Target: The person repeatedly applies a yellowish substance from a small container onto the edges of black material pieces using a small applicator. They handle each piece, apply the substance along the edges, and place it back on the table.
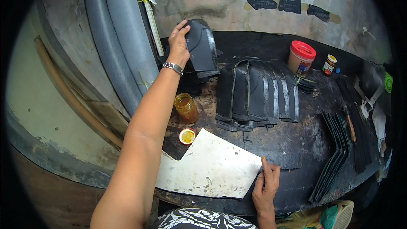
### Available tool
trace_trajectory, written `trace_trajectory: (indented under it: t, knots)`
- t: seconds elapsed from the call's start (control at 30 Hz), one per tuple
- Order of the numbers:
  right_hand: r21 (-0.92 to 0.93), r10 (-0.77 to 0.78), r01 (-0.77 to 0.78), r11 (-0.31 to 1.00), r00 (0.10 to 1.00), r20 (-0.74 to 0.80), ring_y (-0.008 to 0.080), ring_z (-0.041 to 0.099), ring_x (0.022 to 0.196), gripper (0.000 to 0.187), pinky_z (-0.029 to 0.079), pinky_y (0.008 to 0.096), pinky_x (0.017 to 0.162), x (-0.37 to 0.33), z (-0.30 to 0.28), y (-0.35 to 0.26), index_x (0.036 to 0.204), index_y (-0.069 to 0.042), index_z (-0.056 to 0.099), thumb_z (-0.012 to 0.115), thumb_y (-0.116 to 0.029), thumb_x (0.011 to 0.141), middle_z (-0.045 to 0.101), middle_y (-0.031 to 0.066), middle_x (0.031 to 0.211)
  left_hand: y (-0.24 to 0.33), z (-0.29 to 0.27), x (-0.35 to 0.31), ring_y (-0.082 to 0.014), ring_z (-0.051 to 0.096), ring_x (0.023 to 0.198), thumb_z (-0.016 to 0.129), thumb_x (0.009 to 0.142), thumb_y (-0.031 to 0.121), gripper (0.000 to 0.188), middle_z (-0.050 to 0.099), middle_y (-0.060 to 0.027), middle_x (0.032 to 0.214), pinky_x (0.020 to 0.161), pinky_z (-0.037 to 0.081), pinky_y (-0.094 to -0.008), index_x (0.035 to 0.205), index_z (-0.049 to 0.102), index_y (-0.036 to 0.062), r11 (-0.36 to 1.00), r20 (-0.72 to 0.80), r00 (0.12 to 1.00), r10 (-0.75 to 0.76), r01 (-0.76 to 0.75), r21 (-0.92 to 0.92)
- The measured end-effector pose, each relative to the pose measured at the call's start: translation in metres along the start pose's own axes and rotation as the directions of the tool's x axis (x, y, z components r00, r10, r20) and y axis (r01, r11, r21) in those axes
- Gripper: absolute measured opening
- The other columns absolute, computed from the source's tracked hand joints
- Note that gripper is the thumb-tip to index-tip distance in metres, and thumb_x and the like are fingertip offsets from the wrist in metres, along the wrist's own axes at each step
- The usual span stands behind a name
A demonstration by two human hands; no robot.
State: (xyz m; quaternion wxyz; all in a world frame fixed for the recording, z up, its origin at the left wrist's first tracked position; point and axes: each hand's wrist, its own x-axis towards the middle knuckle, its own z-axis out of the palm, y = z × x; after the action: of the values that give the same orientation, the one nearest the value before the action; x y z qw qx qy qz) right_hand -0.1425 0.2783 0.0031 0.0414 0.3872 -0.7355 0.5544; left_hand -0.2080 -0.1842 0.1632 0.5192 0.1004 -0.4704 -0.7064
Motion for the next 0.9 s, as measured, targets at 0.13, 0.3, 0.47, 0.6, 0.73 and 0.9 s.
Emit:
trace_trajectory:
  t: [0.13, 0.3, 0.47, 0.6, 0.73, 0.9]
  knots:
    - [0.002, 0.022, -0.022, 1.000, 1.000, 0.023, 0.0268, 0.058, 0.083, 0.053, 0.049, 0.0334, 0.073, 0.002, 0.002, 0.000, 0.135, 0.002, 0.057, 0.047, 0.015, 0.085, 0.052, 0.0190, 0.100, -0.010, -0.034, 0.009, -0.0152, 0.065, 0.089, 0.066, 0.086, 0.000, 0.034, 0.068, -0.0064, 0.102, 0.082, 0.054, -0.0276, 0.120, 0.066, 0.0038, 0.997, -0.139, 0.987, 0.076, -0.073, 0.024]
    - [0.003, 0.069, -0.069, 0.998, 0.997, 0.031, 0.0222, 0.055, 0.084, 0.050, 0.046, 0.0304, 0.075, 0.003, 0.002, -0.001, 0.134, 0.000, 0.059, 0.048, 0.010, 0.087, 0.054, 0.0144, 0.098, -0.045, -0.078, 0.021, -0.0088, 0.052, 0.076, 0.067, 0.085, 0.001, 0.033, 0.060, 0.0021, 0.087, 0.072, 0.043, -0.0228, 0.117, 0.069, 0.0065, 0.920, -0.192, 0.958, 0.214, -0.132, 0.370]
    - [-0.010, 0.006, -0.006, 1.000, 1.000, 0.016, 0.0331, 0.057, 0.087, 0.060, 0.049, 0.0375, 0.078, 0.007, -0.001, 0.001, 0.136, 0.000, 0.056, 0.054, 0.012, 0.078, 0.054, 0.0199, 0.099, -0.059, -0.143, 0.046, -0.0148, 0.059, 0.078, 0.068, 0.082, 0.008, 0.038, 0.063, -0.0048, 0.092, 0.071, 0.051, -0.0289, 0.120, 0.067, 0.0102, 0.546, 0.052, 0.971, 0.234, -0.175, 0.819]
    - [-0.181, -0.022, -0.003, 0.984, 0.991, -0.134, 0.0326, 0.053, 0.091, 0.061, 0.045, 0.0416, 0.084, 0.016, -0.033, 0.011, 0.141, -0.002, 0.051, 0.053, 0.009, 0.081, 0.054, 0.0180, 0.099, -0.039, -0.156, 0.074, -0.0157, 0.063, 0.090, 0.064, 0.082, -0.001, 0.051, 0.065, -0.0124, 0.117, 0.079, 0.052, -0.0294, 0.133, 0.058, -0.0017, 0.719, -0.070, 0.997, -0.043, 0.080, 0.691]
    - [-0.729, -0.112, -0.186, 0.659, 0.934, -0.340, 0.0362, 0.048, 0.109, 0.068, 0.038, 0.0501, 0.094, 0.045, -0.105, 0.030, 0.150, -0.007, 0.040, 0.056, -0.001, 0.085, 0.052, 0.0191, 0.120, -0.006, -0.133, 0.050, -0.0151, 0.060, 0.093, 0.066, 0.086, 0.007, 0.051, 0.065, -0.0068, 0.116, 0.084, 0.047, -0.0247, 0.136, 0.058, 0.0040, 0.641, -0.095, 0.993, -0.065, 0.115, 0.759]
    - [-0.829, -0.014, -0.345, 0.441, 0.920, -0.391, 0.0332, 0.049, 0.111, 0.088, 0.040, 0.0489, 0.095, 0.077, -0.171, 0.065, 0.157, -0.016, 0.028, 0.073, -0.014, 0.081, 0.049, 0.0137, 0.121, 0.038, -0.069, -0.054, -0.0070, 0.050, 0.087, 0.064, 0.092, 0.013, 0.043, 0.062, -0.0012, 0.113, 0.079, 0.040, -0.0204, 0.135, 0.060, 0.0072, 0.708, 0.123, 0.990, -0.068, -0.039, 0.705]
